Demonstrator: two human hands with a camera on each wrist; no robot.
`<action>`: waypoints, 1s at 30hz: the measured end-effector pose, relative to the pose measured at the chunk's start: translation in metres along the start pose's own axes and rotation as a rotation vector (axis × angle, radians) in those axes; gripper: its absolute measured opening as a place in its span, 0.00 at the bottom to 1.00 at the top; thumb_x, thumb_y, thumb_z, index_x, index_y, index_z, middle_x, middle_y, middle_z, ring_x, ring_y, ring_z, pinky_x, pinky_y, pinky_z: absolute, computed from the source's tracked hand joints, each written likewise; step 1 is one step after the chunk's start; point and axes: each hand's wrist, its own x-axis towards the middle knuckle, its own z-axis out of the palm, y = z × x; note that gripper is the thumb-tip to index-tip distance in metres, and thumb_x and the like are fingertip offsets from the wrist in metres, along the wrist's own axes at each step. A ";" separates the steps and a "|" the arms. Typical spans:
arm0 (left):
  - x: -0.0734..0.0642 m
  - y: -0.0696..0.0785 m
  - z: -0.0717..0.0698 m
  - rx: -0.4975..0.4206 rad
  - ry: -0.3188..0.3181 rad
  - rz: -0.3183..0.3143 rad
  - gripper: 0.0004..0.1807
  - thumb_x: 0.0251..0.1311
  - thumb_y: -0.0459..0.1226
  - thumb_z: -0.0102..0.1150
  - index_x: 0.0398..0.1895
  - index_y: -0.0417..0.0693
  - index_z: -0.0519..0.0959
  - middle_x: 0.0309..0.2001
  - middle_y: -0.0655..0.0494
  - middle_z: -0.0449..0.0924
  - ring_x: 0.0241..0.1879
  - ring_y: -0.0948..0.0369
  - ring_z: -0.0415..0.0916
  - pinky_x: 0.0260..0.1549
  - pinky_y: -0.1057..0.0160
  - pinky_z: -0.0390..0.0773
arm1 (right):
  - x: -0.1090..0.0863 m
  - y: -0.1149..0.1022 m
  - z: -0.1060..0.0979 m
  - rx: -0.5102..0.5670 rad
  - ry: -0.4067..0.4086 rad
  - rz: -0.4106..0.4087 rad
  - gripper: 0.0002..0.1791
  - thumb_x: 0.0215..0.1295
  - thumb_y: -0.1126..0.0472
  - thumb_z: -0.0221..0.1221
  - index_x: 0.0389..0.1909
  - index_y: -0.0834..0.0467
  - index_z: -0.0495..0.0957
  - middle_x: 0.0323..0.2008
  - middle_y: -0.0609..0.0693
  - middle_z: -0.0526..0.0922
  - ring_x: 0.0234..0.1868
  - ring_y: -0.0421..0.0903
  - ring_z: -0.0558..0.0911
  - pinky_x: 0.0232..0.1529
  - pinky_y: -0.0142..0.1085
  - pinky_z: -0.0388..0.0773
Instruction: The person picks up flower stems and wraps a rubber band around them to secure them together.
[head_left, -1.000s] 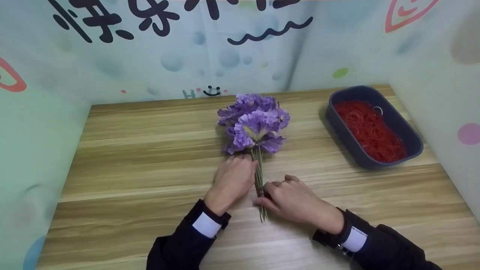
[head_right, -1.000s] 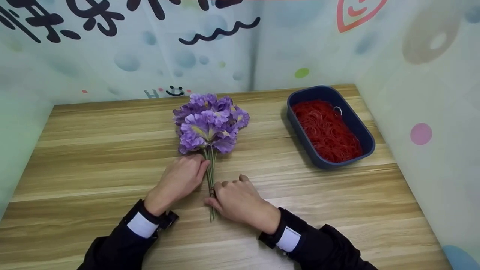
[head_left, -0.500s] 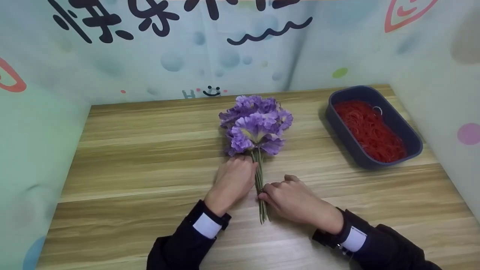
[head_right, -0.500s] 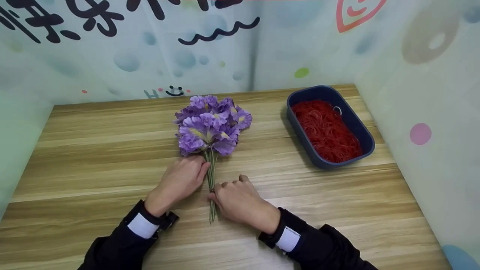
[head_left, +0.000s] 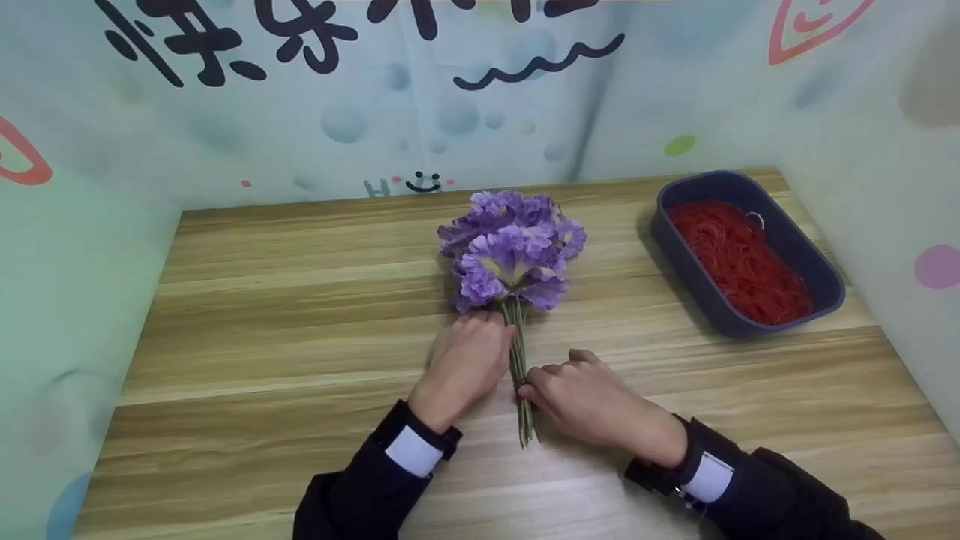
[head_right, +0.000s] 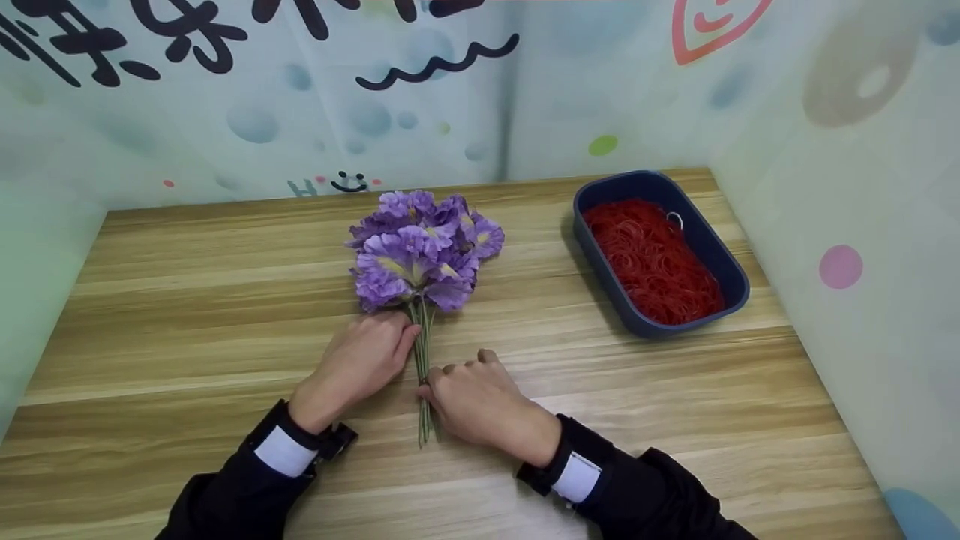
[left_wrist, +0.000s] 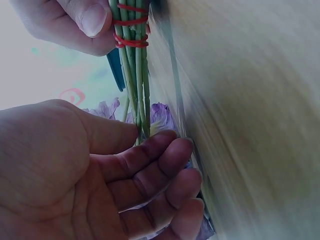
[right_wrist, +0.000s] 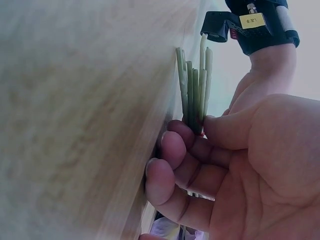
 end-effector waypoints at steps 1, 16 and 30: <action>0.000 0.000 0.000 -0.003 -0.003 -0.001 0.23 0.94 0.49 0.50 0.51 0.42 0.88 0.41 0.47 0.92 0.40 0.47 0.91 0.37 0.49 0.93 | 0.001 -0.002 -0.003 0.003 -0.017 0.010 0.18 0.91 0.54 0.59 0.35 0.54 0.80 0.32 0.52 0.93 0.36 0.54 0.94 0.58 0.63 0.89; 0.002 -0.004 0.003 -0.022 -0.040 -0.009 0.25 0.95 0.51 0.47 0.51 0.43 0.87 0.41 0.49 0.91 0.39 0.49 0.90 0.34 0.50 0.90 | 0.003 -0.005 -0.010 0.036 -0.074 0.045 0.17 0.92 0.52 0.59 0.37 0.54 0.81 0.35 0.52 0.95 0.38 0.55 0.95 0.62 0.64 0.88; -0.010 -0.001 -0.020 -0.031 0.027 0.020 0.17 0.90 0.46 0.57 0.48 0.43 0.87 0.41 0.45 0.92 0.40 0.46 0.90 0.38 0.48 0.91 | 0.002 0.001 -0.016 0.087 -0.051 0.034 0.14 0.90 0.51 0.61 0.42 0.54 0.83 0.35 0.50 0.94 0.36 0.53 0.94 0.54 0.59 0.92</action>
